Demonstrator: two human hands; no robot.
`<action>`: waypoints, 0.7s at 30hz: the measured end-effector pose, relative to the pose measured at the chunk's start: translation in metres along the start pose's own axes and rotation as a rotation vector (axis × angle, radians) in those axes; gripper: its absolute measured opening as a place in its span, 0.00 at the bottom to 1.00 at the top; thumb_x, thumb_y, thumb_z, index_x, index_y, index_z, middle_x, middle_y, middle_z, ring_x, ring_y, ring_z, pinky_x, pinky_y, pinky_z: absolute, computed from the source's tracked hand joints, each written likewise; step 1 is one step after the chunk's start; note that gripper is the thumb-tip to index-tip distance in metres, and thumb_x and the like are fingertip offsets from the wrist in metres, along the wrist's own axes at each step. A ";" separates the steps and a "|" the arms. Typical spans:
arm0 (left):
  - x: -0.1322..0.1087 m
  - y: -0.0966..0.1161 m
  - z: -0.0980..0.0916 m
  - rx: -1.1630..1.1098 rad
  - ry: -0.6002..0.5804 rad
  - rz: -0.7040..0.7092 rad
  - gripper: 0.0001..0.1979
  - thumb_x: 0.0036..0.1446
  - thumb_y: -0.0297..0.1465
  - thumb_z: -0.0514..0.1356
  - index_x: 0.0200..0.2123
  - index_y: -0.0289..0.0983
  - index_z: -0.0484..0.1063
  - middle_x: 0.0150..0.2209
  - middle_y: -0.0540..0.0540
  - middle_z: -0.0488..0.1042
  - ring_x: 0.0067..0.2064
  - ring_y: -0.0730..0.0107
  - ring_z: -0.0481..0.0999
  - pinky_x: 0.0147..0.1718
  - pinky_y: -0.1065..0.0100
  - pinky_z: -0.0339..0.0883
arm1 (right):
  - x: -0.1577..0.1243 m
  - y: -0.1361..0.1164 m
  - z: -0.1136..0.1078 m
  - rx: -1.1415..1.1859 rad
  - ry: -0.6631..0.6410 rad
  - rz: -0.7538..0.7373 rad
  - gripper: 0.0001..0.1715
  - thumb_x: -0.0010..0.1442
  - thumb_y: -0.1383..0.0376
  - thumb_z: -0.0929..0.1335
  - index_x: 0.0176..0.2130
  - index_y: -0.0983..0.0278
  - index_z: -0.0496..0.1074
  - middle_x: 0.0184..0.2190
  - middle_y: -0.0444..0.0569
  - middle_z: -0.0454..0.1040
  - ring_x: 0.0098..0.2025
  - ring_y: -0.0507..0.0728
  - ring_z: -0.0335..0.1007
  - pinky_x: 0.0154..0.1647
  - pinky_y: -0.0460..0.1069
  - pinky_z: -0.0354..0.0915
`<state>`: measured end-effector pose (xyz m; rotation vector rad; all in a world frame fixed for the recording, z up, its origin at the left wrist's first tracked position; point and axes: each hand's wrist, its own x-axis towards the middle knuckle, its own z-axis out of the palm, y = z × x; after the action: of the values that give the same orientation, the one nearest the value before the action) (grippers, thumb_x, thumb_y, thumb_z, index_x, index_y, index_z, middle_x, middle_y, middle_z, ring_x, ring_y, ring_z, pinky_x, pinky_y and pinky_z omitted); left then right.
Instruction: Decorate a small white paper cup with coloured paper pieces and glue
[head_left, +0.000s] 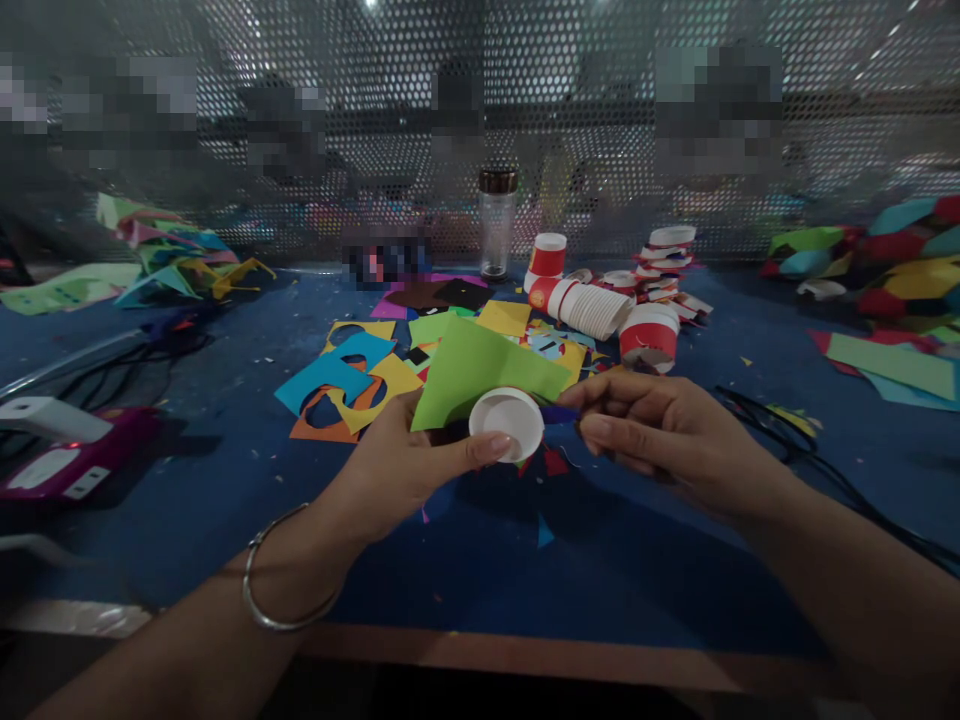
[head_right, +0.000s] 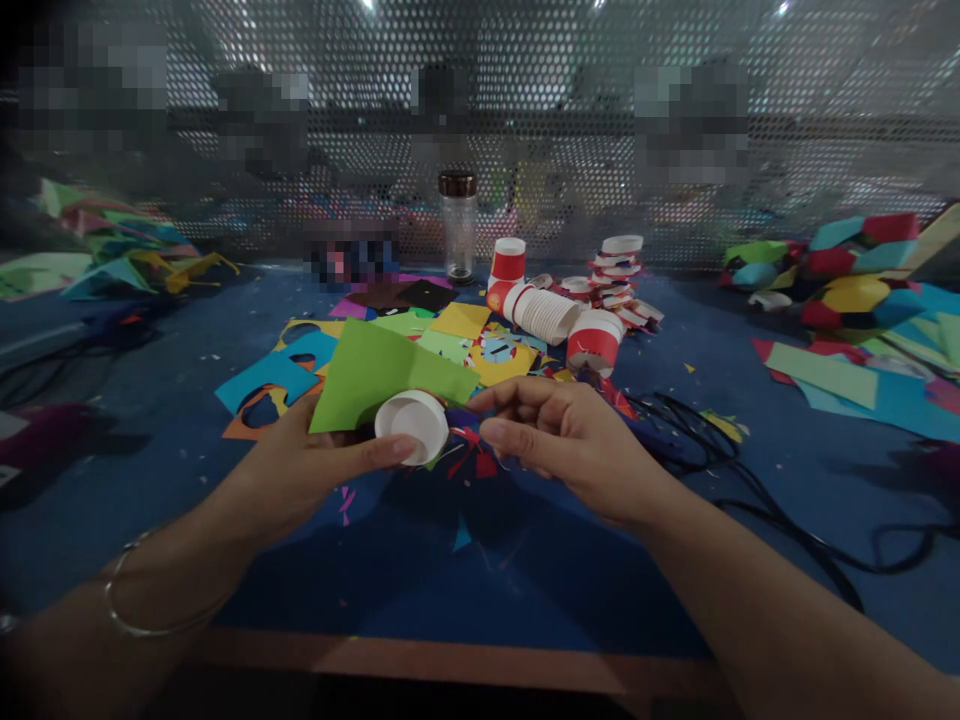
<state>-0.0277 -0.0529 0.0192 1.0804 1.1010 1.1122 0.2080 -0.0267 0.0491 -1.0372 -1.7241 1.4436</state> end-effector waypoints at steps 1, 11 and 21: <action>0.000 0.000 0.000 -0.001 0.000 -0.002 0.28 0.40 0.34 0.79 0.46 0.34 0.79 0.46 0.39 0.84 0.48 0.53 0.83 0.46 0.60 0.79 | 0.000 0.000 0.000 -0.001 -0.002 0.001 0.19 0.58 0.56 0.74 0.43 0.67 0.76 0.23 0.41 0.69 0.17 0.44 0.49 0.16 0.44 0.45; -0.004 0.004 0.003 0.024 0.003 0.007 0.26 0.40 0.30 0.78 0.45 0.36 0.80 0.45 0.43 0.85 0.47 0.56 0.84 0.48 0.63 0.78 | 0.000 0.003 0.000 -0.004 -0.026 0.000 0.18 0.60 0.57 0.74 0.43 0.69 0.76 0.21 0.40 0.68 0.17 0.44 0.50 0.16 0.44 0.42; -0.002 0.003 -0.003 0.064 0.001 -0.048 0.32 0.39 0.33 0.79 0.50 0.35 0.78 0.45 0.39 0.84 0.51 0.50 0.81 0.50 0.57 0.76 | 0.000 0.005 -0.003 0.104 -0.062 0.088 0.21 0.58 0.55 0.75 0.44 0.68 0.76 0.22 0.42 0.70 0.17 0.43 0.50 0.16 0.43 0.38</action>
<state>-0.0309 -0.0541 0.0216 1.0974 1.1644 1.0460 0.2111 -0.0252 0.0447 -1.0332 -1.6453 1.6185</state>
